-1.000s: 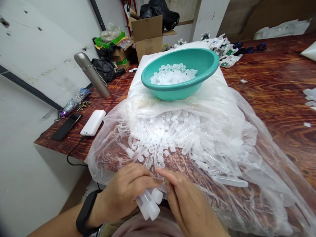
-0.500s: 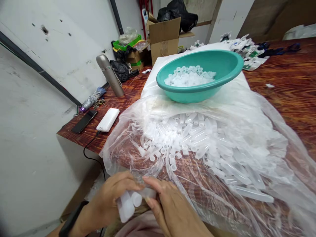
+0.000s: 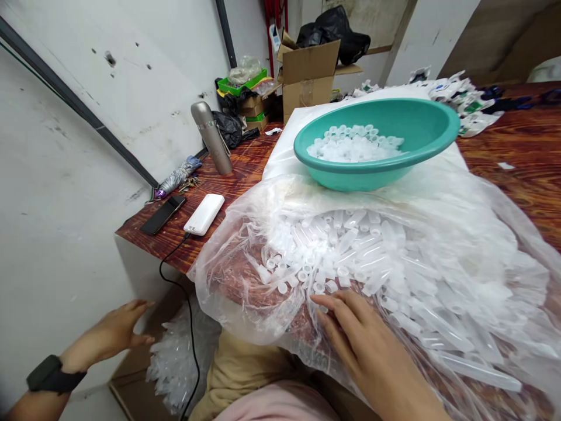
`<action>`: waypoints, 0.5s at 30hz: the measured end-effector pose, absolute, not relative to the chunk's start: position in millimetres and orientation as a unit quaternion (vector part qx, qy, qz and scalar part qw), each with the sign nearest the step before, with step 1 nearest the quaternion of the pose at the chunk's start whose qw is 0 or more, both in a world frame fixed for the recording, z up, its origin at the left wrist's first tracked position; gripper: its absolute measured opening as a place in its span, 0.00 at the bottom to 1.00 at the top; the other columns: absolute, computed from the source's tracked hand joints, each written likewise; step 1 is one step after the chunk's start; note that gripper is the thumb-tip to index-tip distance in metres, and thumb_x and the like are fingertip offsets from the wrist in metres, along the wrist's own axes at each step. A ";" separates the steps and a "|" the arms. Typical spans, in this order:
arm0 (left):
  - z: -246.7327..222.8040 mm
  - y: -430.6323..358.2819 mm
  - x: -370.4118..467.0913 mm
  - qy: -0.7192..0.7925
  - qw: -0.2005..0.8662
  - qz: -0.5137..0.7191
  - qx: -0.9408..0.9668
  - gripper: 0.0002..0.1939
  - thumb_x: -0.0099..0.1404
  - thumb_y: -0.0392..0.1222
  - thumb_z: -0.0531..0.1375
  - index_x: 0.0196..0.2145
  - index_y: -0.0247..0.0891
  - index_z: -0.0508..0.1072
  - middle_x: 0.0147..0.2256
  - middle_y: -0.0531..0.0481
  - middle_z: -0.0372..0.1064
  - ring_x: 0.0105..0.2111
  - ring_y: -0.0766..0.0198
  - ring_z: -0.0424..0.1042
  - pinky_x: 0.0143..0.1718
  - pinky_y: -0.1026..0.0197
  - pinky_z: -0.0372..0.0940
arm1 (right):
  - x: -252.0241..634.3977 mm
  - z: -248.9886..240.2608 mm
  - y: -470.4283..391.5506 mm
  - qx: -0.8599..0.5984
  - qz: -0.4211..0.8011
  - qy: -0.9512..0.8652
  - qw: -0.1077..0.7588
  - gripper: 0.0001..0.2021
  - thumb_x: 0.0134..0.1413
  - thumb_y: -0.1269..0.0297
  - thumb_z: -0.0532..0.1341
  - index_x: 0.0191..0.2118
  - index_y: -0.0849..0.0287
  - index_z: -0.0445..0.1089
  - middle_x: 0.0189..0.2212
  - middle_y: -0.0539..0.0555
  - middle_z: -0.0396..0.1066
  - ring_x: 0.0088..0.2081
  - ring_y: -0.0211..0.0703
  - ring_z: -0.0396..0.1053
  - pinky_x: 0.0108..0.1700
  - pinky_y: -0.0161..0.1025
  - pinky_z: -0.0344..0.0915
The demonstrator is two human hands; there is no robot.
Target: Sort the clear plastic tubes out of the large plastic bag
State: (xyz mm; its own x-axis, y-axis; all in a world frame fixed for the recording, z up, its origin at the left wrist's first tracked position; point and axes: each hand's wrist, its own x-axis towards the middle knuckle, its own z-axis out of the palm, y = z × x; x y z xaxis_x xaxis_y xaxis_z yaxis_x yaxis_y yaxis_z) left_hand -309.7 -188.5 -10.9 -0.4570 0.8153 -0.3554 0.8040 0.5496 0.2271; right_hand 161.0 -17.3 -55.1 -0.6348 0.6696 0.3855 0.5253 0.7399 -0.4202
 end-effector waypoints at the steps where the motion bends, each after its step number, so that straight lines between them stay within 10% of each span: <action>1: -0.4 -179.0 -299.2 0.851 0.217 0.017 0.479 0.21 0.52 0.53 0.69 0.42 0.41 0.81 0.44 0.40 0.83 0.47 0.34 0.82 0.51 0.40 0.73 | 159.6 -58.4 -17.3 -0.326 0.134 -0.899 0.259 0.17 0.78 0.57 0.52 0.59 0.50 0.75 0.49 0.57 0.81 0.52 0.50 0.80 0.53 0.46 0.81; 5: 46.7 -124.6 -220.1 0.767 0.217 0.128 0.590 0.17 0.78 0.57 0.54 0.46 0.47 0.79 0.42 0.52 0.83 0.41 0.55 0.82 0.43 0.57 0.72 | 157.8 -68.5 -15.1 -0.321 0.117 -0.903 0.260 0.17 0.79 0.57 0.51 0.59 0.50 0.75 0.48 0.56 0.80 0.51 0.47 0.80 0.54 0.45 0.80; 15: 25.8 46.2 -127.5 0.457 -0.049 0.021 0.888 0.16 0.73 0.26 0.58 0.52 0.37 0.80 0.64 0.37 0.70 0.60 0.47 0.69 0.62 0.46 0.61 | 200.1 -81.6 -9.2 -0.368 0.099 -0.887 0.261 0.20 0.77 0.54 0.50 0.59 0.49 0.77 0.50 0.58 0.80 0.50 0.54 0.79 0.53 0.51 0.80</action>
